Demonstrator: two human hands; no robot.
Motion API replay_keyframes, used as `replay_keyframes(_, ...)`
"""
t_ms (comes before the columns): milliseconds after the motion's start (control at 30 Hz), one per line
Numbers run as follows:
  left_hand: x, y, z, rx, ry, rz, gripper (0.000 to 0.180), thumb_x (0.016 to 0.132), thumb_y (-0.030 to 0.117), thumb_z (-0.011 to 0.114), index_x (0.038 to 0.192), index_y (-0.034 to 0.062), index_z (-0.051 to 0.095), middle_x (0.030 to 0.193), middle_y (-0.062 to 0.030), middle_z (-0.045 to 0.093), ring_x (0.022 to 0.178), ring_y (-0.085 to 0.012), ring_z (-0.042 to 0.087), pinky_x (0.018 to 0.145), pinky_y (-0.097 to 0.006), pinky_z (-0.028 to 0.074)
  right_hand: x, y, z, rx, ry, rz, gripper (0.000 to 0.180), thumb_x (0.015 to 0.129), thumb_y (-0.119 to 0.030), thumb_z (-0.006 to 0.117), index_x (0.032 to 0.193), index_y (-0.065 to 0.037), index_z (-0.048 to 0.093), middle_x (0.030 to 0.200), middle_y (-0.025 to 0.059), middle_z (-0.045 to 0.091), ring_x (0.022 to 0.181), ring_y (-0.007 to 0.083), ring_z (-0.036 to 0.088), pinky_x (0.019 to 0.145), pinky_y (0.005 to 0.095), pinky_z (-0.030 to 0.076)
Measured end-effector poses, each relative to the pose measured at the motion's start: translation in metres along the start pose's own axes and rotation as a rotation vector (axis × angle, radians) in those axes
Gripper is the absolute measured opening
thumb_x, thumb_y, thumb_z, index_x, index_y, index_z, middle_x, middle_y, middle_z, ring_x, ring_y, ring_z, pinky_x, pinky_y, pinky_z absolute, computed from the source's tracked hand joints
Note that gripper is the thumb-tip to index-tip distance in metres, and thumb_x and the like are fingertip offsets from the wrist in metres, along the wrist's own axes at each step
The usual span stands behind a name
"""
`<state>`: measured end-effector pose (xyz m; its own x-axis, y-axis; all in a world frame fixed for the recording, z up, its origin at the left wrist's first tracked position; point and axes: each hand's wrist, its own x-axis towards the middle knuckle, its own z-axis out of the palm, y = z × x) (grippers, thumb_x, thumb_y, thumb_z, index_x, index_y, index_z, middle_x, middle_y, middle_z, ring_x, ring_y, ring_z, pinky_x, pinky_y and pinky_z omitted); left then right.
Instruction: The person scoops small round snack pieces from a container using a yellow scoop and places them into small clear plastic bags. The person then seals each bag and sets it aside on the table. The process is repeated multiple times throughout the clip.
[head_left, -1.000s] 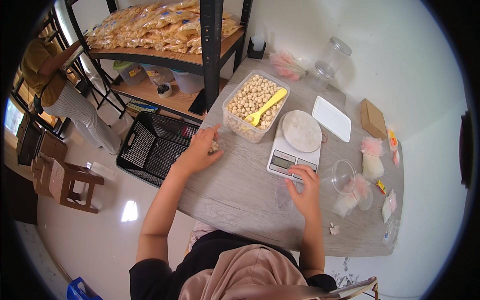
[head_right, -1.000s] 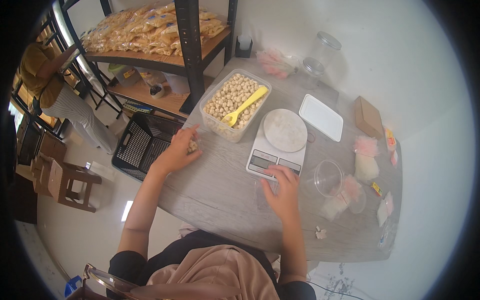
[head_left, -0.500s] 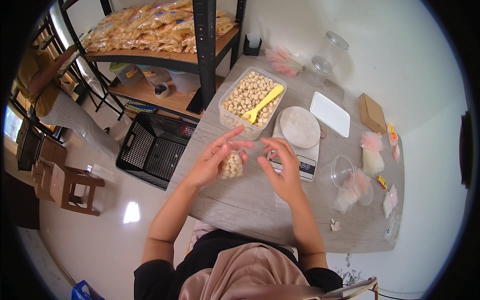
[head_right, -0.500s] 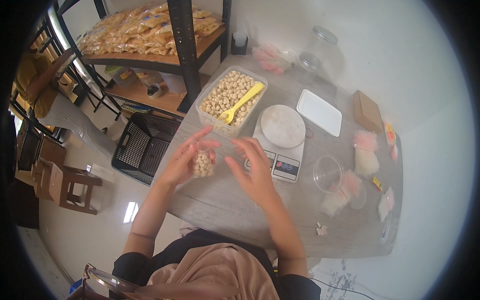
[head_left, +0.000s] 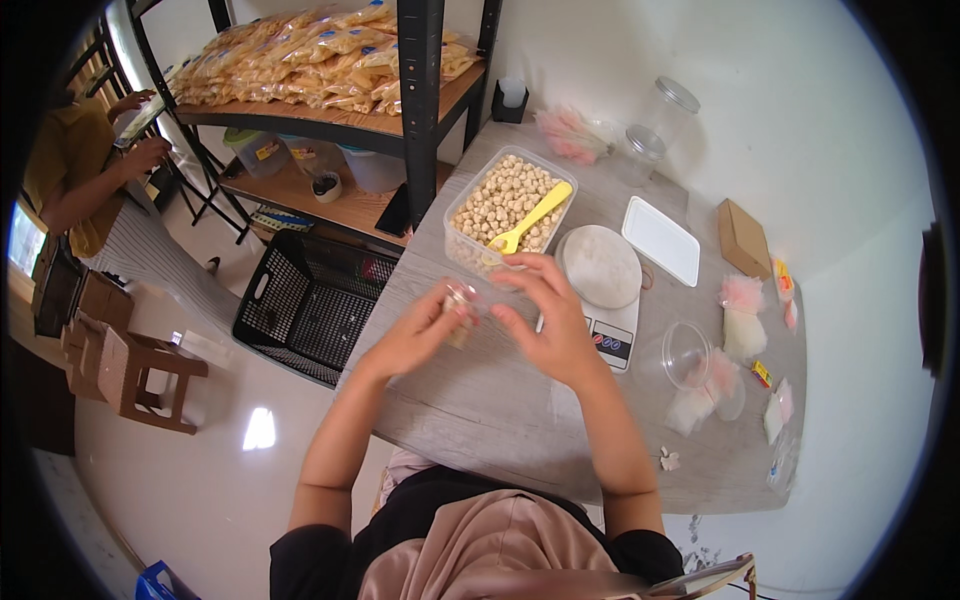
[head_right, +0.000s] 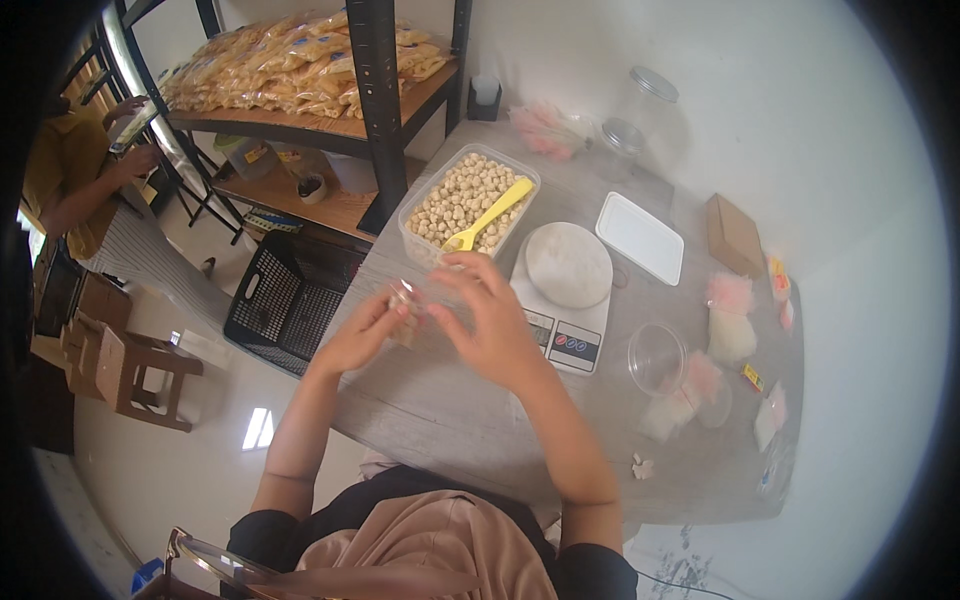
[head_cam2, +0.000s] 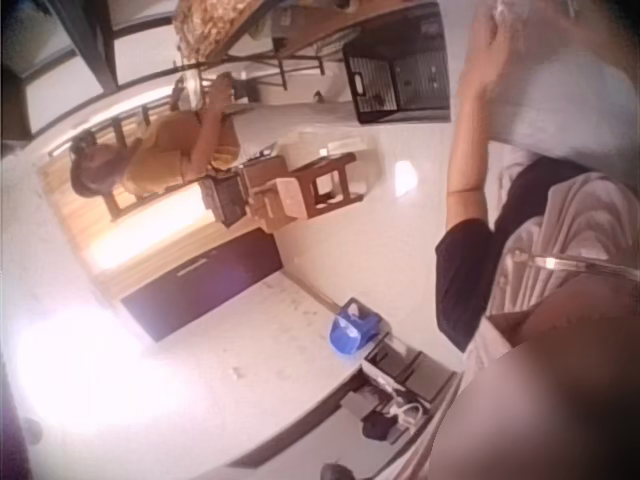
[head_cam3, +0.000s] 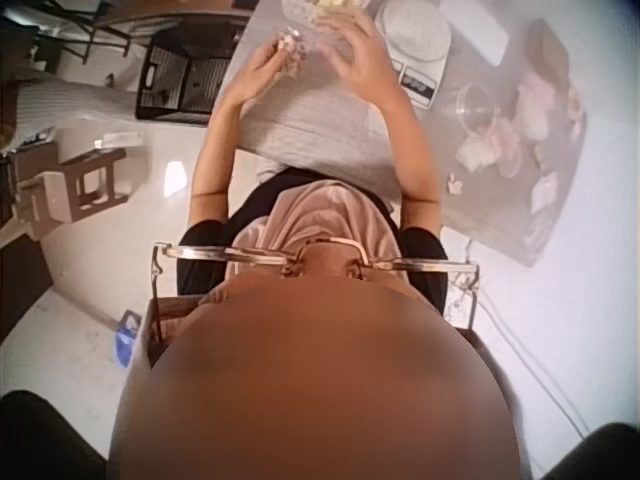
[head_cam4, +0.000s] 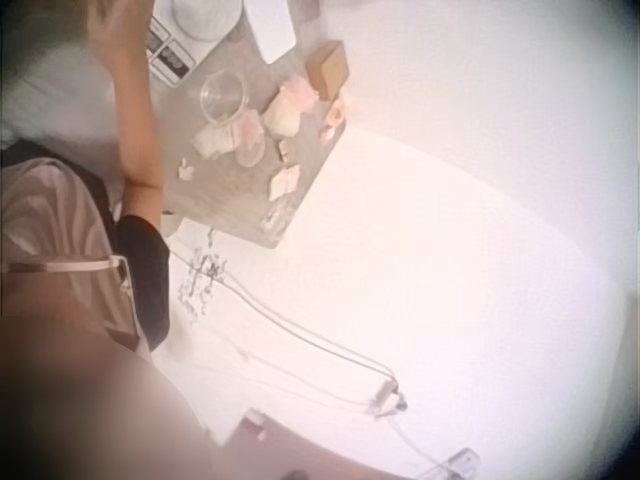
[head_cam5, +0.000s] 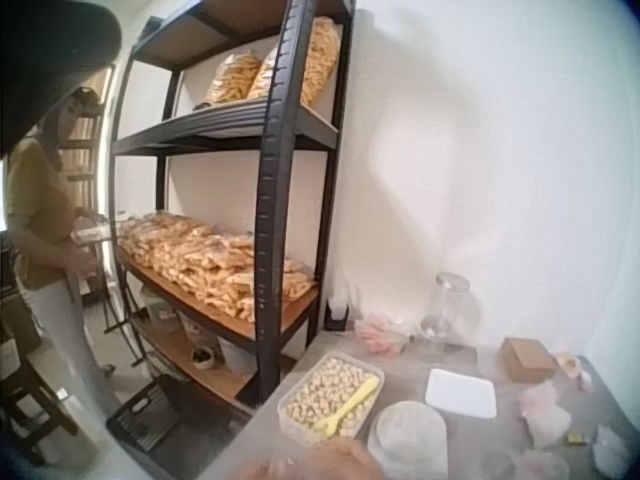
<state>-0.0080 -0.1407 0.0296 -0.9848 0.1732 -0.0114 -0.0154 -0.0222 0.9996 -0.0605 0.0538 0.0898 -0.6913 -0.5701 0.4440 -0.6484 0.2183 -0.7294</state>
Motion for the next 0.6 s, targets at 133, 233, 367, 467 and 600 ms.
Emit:
replay_keyframes(133,0.011,-0.012,-0.040,0.263,0.149,-0.088,0.025,0.096,0.025,0.048,0.108,0.0048,0.056,0.109,-0.0060,0.054,0.101,-0.0146,0.049,0.085,-0.031,0.041,-0.016,0.009,-0.010,-0.146,0.179,0.046,0.022,0.076,-0.003,0.068,0.098,-0.003,0.065,0.108,0.0104,0.058,0.097,0.0234,0.058,0.086,0.0323,0.045)
replay_keyframes(233,0.017,-0.023,-0.054,0.970,0.152,0.067,0.020,0.093,0.024,0.053,0.098,0.0045,0.057,0.103,-0.0069,0.053,0.097,-0.0207,0.047,0.088,-0.035,0.036,-0.044,0.017,-0.022,-0.211,0.195,0.095,0.024,0.075,-0.004,0.068,0.098,-0.003,0.064,0.109,0.0116,0.058,0.100,0.0270,0.058,0.086,0.0338,0.046)
replay_keyframes(367,0.025,-0.024,-0.051,1.037,0.136,0.124,0.023,0.089,0.023,0.056,0.104,0.0049,0.057,0.106,-0.0091,0.052,0.102,-0.0263,0.046,0.093,-0.038,0.032,-0.088,0.026,-0.032,-0.269,0.204,0.158,0.024,0.074,-0.002,0.068,0.097,-0.002,0.063,0.105,0.0119,0.059,0.099,0.0290,0.058,0.085,0.0346,0.046)
replay_keyframes(467,0.022,-0.008,-0.038,1.020,0.226,0.254,0.027,0.089,0.022,0.058,0.108,0.0037,0.057,0.111,-0.0100,0.053,0.104,-0.0268,0.047,0.093,-0.038,0.034,-0.116,0.029,-0.038,-0.287,0.236,0.245,0.023,0.074,-0.003,0.067,0.096,-0.001,0.062,0.099,0.0130,0.060,0.091,0.0287,0.060,0.081,0.0343,0.047)
replay_keyframes(600,0.004,0.026,-0.011,0.807,0.201,0.408,0.028,0.085,0.017,0.062,0.108,0.0022,0.056,0.109,-0.0112,0.055,0.103,-0.0273,0.051,0.091,-0.036,0.039,-0.140,0.027,-0.045,-0.299,0.184,0.440,0.020,0.076,-0.007,0.067,0.095,-0.001,0.062,0.093,0.0128,0.060,0.080,0.0283,0.060,0.073,0.0346,0.048)
